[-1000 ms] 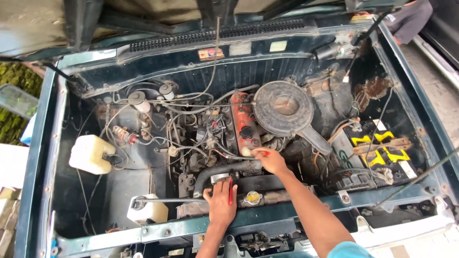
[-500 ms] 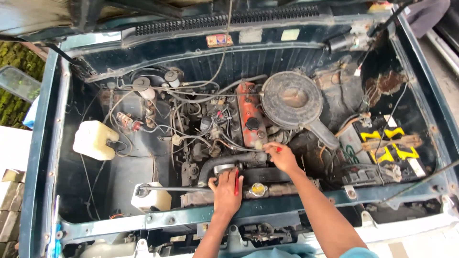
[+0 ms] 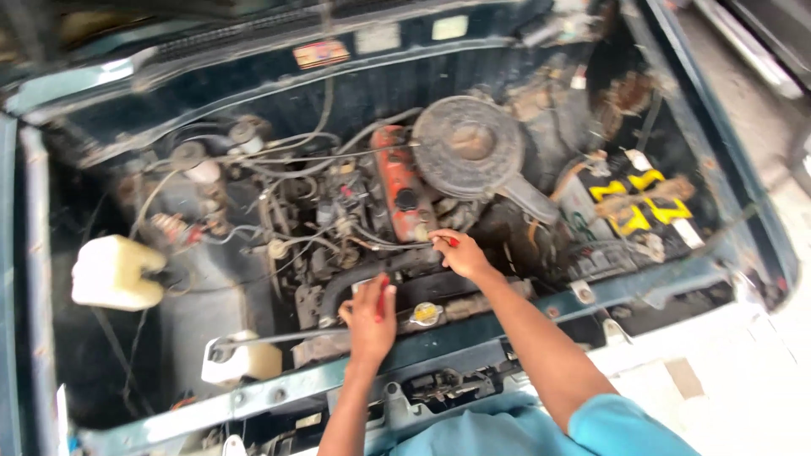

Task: The person uses a red-handled brush to scrub the top of a car engine, focusing on the air filter housing and surrounding components. The camera is shaky throughout the process.

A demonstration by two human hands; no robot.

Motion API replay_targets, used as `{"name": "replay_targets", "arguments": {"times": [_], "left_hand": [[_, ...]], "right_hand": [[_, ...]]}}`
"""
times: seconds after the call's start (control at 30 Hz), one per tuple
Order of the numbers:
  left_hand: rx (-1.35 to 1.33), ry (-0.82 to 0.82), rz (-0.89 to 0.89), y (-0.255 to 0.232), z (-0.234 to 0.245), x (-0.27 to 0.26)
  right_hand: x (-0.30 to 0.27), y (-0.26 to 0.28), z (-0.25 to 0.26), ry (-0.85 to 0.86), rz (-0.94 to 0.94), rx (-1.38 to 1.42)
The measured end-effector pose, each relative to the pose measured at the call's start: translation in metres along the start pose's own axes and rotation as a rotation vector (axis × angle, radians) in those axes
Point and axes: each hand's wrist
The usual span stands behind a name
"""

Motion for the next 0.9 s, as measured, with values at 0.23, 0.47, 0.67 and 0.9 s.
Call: {"name": "replay_targets", "arguments": {"times": [0.23, 0.47, 0.67, 0.9], "left_hand": [[-0.191, 0.050, 0.071, -0.007, 0.013, 0.045], [-0.477, 0.155, -0.030, -0.037, 0.016, 0.099], [-0.423, 0.329, 0.097, 0.018, -0.064, 0.124], [0.063, 0.317, 0.162, 0.054, -0.067, 0.128]], "right_hand": [[-0.003, 0.008, 0.013, -0.198, -0.042, -0.241], [-0.024, 0.000, 0.033, -0.043, 0.075, 0.032], [-0.089, 0.001, 0.031, -0.122, 0.097, -0.089], [-0.070, -0.042, 0.020, -0.219, 0.366, -0.220]]}}
Point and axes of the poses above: each hand's wrist, its own x-axis towards the middle knuckle, its own z-axis out of the back of the hand, y = z × x, and after that the axes turned 4 degrees about x, right-handed
